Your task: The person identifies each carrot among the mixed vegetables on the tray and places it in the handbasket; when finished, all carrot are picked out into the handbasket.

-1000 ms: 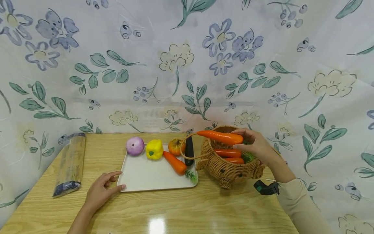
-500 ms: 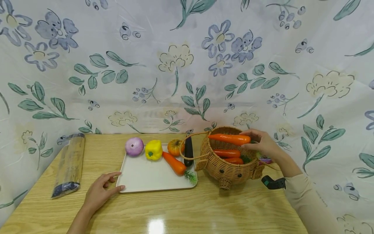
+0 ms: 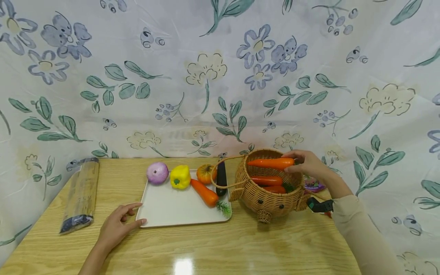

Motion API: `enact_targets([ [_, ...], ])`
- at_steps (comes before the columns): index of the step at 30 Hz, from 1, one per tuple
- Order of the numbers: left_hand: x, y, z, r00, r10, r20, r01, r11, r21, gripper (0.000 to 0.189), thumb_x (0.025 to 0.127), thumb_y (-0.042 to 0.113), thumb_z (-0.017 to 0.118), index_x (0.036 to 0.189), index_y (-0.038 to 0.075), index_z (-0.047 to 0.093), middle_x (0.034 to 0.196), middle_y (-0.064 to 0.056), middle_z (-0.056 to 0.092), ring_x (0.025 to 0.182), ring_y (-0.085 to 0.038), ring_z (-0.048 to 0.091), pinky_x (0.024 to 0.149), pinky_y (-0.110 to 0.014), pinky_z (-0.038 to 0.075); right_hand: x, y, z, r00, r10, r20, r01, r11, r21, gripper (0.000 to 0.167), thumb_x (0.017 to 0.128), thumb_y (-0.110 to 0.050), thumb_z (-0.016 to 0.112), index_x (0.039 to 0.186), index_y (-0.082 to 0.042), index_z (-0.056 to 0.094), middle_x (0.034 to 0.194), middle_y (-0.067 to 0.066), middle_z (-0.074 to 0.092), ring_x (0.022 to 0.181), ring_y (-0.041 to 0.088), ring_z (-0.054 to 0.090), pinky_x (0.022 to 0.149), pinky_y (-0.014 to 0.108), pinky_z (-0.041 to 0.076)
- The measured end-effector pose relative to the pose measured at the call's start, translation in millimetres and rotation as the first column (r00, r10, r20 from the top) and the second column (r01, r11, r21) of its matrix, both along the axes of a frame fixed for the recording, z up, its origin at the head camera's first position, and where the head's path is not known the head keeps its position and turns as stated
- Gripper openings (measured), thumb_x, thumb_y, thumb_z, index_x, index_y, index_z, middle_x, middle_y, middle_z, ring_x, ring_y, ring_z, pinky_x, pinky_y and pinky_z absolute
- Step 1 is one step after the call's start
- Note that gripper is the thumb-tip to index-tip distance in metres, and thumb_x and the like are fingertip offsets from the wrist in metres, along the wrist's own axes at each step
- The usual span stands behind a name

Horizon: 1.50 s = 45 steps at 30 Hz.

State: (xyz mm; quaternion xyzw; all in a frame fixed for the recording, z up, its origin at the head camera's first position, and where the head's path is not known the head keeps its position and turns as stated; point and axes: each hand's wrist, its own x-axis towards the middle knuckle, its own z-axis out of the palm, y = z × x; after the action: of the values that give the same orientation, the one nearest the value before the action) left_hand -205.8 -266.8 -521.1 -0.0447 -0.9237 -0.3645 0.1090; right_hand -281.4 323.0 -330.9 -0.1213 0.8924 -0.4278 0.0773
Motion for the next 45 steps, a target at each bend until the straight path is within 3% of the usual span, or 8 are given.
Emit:
enact_targets([
  [7,1.1,0.2,-1.6,1.000,0.006,-0.013,-0.006,1.000,-0.002,0.051,0.081,0.037,0.082,0.126,0.019,0.068,0.096,0.001,0.060,0.079,-0.003,0.047,0.069,-0.024,0.041,-20.5,-8.9,0.2,0.999,0.013,0.029,-0.014,0.998,0.064,0.048,0.086,-0.019,0.076,0.129,-0.003,0.061,0.125,0.021,0.060,0.099,0.028,0.059,0.079,0.035,0.052],
  [15,-1.1,1.8,-3.1,1.000,0.004,-0.028,-0.004,1.000,-0.011,0.050,0.080,0.036,0.083,0.125,0.020,0.069,0.095,0.003,0.060,0.078,-0.002,0.047,0.069,-0.024,0.041,-33.6,-13.2,-1.7,0.999,0.040,0.033,-0.044,0.991,0.126,0.044,0.085,-0.017,0.076,0.124,0.000,0.063,0.115,0.020,0.063,0.094,0.026,0.056,0.080,0.037,0.049],
  [22,-2.0,0.6,-2.5,1.000,-0.006,-0.023,0.006,1.000,-0.002,0.050,0.081,0.035,0.082,0.125,0.018,0.069,0.095,0.002,0.061,0.079,-0.001,0.047,0.069,-0.024,0.042,-48.1,-18.8,-10.8,0.997,0.045,0.065,-0.054,0.986,0.158,0.046,0.083,-0.013,0.074,0.125,0.003,0.063,0.111,0.021,0.063,0.085,0.027,0.058,0.072,0.038,0.053],
  [26,-2.5,0.7,-2.0,1.000,-0.007,-0.018,0.007,1.000,-0.004,0.050,0.081,0.036,0.082,0.125,0.018,0.069,0.096,0.001,0.061,0.079,-0.001,0.048,0.069,-0.023,0.042,-55.7,-21.9,-16.6,0.996,0.052,0.076,-0.065,0.983,0.172,0.045,0.083,-0.014,0.075,0.124,0.002,0.064,0.111,0.020,0.064,0.086,0.026,0.057,0.074,0.042,0.053],
  [33,-2.3,0.9,-1.7,1.000,-0.003,-0.010,0.002,1.000,-0.021,0.050,0.081,0.037,0.082,0.125,0.018,0.069,0.094,0.001,0.060,0.077,-0.002,0.045,0.068,-0.024,0.040,-64.7,-25.1,-25.5,0.992,0.088,0.086,-0.102,0.978,0.179,0.043,0.084,-0.007,0.071,0.124,0.008,0.062,0.114,0.026,0.063,0.086,0.024,0.056,0.073,0.033,0.049],
  [39,-2.4,1.3,-1.3,1.000,-0.004,-0.013,0.004,1.000,-0.007,0.050,0.081,0.036,0.082,0.125,0.018,0.069,0.094,0.001,0.060,0.078,-0.001,0.047,0.069,-0.024,0.042,-68.8,-28.9,-28.8,0.987,0.100,0.124,-0.118,0.982,0.149,0.046,0.086,-0.007,0.069,0.127,0.010,0.059,0.121,0.028,0.061,0.089,0.024,0.058,0.078,0.036,0.050],
  [45,-2.1,2.0,-0.2,1.000,0.001,-0.010,-0.001,1.000,-0.006,0.050,0.081,0.035,0.082,0.125,0.017,0.069,0.094,0.001,0.060,0.078,-0.002,0.046,0.069,-0.024,0.041,-75.4,-28.7,-33.4,0.988,0.103,0.112,-0.122,0.975,0.187,0.045,0.085,-0.009,0.070,0.125,0.009,0.060,0.121,0.026,0.061,0.093,0.025,0.057,0.080,0.035,0.048],
])
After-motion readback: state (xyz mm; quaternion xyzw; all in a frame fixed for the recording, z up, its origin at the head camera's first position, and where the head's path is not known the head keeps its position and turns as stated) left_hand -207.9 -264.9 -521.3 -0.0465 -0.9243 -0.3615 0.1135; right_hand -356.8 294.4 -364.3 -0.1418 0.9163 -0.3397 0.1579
